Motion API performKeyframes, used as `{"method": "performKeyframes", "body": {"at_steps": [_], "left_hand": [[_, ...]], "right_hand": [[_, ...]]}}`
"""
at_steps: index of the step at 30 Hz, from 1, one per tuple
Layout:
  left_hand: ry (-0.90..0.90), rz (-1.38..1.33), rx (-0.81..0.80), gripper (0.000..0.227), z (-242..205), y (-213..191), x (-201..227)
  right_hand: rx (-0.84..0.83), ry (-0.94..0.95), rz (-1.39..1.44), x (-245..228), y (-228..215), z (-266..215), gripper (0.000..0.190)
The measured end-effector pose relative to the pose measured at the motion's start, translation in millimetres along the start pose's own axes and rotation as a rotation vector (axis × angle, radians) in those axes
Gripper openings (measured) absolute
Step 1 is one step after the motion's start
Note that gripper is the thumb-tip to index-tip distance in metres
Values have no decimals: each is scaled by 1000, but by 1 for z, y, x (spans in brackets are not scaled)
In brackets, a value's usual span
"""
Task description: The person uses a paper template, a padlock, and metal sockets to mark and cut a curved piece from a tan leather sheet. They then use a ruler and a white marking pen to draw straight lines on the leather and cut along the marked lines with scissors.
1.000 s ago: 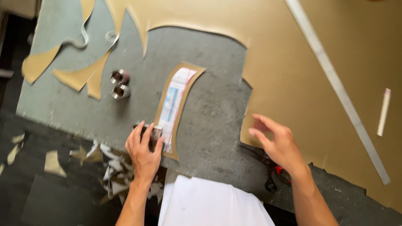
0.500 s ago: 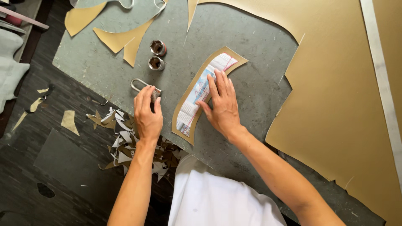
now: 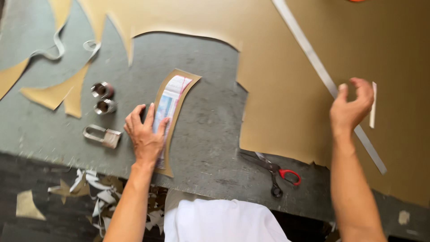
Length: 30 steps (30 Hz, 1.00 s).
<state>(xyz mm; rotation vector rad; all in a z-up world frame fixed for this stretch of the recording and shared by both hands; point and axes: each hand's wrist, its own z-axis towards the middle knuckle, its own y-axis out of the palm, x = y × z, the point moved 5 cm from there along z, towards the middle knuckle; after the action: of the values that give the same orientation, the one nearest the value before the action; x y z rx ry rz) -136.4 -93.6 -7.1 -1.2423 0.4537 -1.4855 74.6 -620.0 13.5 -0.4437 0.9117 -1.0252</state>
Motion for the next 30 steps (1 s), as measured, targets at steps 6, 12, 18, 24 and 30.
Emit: {"method": "performKeyframes", "body": {"at_steps": [6, 12, 18, 24, 30], "left_hand": [[296, -207, -298, 45, 21, 14, 35], [391, -367, -468, 26, 35, 37, 64], [522, -236, -354, 4, 80, 54, 67], [479, -252, -37, 20, 122, 34, 51], [426, -369, -523, 37, 57, 24, 35]], "right_hand": [[6, 28, -275, 151, -14, -2, 26], [-3, -15, -193, 123, -36, -6, 27], [-58, 417, 700, 8, -56, -6, 20], [-406, 361, 988, -158, -18, -96, 22], [-620, 515, 867, -264, 45, -187, 12]]}}
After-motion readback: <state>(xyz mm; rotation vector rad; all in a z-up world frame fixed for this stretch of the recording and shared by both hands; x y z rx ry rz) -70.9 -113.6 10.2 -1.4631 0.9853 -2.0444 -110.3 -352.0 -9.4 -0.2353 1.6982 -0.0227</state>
